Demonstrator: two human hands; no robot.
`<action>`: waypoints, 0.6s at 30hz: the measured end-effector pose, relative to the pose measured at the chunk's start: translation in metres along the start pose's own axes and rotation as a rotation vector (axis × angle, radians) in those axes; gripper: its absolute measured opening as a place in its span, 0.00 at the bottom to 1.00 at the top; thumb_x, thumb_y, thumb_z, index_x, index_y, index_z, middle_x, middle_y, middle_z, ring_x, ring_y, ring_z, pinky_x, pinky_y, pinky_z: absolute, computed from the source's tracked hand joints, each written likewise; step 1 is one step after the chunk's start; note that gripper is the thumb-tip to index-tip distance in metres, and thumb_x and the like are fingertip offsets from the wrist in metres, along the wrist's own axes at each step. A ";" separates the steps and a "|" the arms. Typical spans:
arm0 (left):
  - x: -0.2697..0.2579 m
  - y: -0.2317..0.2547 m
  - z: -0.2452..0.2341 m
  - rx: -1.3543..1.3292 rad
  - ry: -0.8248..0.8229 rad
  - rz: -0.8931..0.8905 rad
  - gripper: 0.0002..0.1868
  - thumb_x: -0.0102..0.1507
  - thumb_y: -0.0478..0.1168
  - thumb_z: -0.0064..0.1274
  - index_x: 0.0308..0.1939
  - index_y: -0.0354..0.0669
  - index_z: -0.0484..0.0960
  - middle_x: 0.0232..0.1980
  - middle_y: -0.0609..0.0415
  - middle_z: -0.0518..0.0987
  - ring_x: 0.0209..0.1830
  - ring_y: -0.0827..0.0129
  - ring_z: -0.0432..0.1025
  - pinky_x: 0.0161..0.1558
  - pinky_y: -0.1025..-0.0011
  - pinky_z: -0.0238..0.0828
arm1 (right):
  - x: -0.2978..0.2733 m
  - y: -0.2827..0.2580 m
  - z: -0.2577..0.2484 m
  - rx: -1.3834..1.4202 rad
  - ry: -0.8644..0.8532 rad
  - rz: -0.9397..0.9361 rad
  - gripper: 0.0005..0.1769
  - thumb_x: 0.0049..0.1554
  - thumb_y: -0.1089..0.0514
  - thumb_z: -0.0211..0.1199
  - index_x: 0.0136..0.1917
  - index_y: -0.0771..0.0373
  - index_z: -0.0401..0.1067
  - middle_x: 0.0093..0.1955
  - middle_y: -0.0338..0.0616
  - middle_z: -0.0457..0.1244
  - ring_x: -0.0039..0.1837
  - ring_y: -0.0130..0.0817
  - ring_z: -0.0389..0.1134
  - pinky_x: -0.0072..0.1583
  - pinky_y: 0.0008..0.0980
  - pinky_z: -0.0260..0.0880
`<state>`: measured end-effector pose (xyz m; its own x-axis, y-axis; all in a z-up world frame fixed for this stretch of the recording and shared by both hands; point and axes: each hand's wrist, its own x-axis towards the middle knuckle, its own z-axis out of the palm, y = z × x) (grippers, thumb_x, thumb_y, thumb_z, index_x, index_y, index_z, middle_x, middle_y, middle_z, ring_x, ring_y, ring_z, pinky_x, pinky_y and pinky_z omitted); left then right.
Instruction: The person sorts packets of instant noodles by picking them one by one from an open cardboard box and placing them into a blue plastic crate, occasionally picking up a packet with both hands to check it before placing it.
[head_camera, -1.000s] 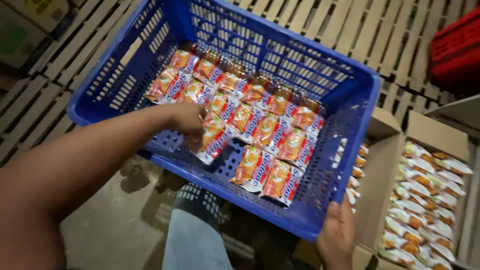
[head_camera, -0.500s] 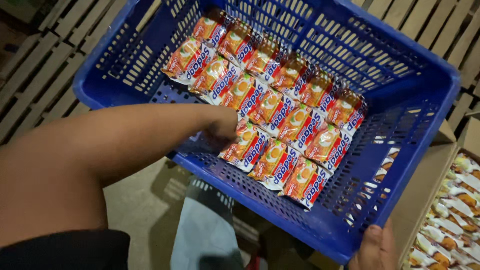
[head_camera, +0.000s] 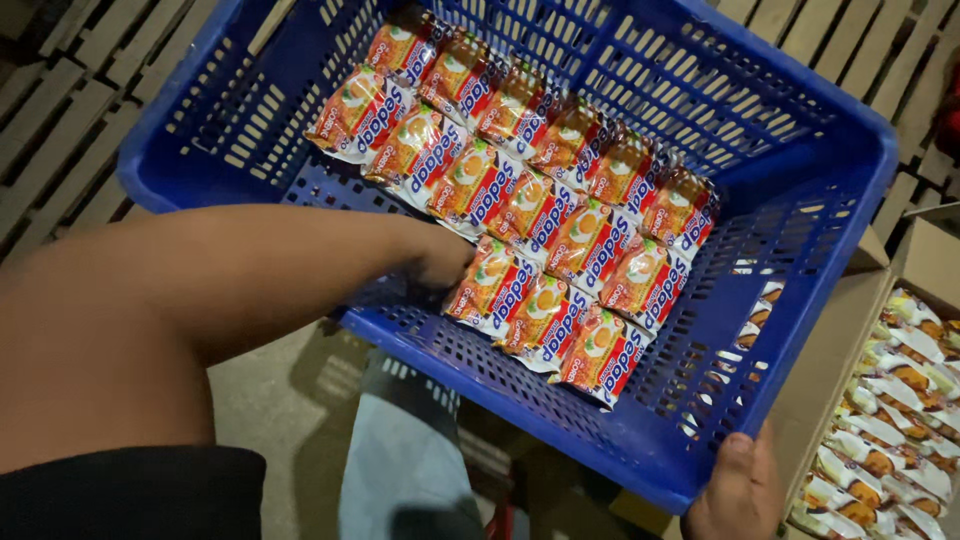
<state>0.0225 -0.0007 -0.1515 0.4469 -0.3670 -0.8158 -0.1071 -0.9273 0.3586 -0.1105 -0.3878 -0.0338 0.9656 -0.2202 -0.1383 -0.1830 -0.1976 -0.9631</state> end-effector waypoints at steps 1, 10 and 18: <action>-0.010 0.005 -0.004 -0.002 0.001 -0.001 0.28 0.69 0.44 0.40 0.73 0.51 0.76 0.75 0.44 0.77 0.72 0.48 0.73 0.69 0.54 0.68 | 0.000 0.003 0.000 -0.001 -0.003 -0.001 0.35 0.72 0.43 0.46 0.82 0.66 0.65 0.66 0.52 0.67 0.61 0.39 0.69 0.60 0.36 0.73; -0.071 0.040 -0.063 -0.282 -0.328 -0.269 0.23 0.58 0.45 0.72 0.53 0.34 0.91 0.50 0.42 0.91 0.40 0.51 0.84 0.44 0.58 0.84 | 0.004 -0.008 -0.003 0.038 -0.023 0.116 0.29 0.73 0.44 0.47 0.79 0.62 0.66 0.65 0.51 0.68 0.60 0.40 0.70 0.61 0.39 0.74; -0.154 0.102 -0.074 0.015 0.531 -0.143 0.31 0.74 0.64 0.41 0.56 0.43 0.85 0.58 0.40 0.86 0.58 0.43 0.80 0.58 0.41 0.78 | 0.017 0.013 -0.004 0.094 -0.107 0.032 0.25 0.75 0.47 0.47 0.75 0.63 0.70 0.63 0.47 0.69 0.59 0.34 0.70 0.60 0.37 0.77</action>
<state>0.0082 -0.0331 0.0437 0.8442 -0.1531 -0.5137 -0.0227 -0.9677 0.2511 -0.0971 -0.3983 -0.0481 0.9748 -0.1204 -0.1879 -0.2003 -0.1010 -0.9745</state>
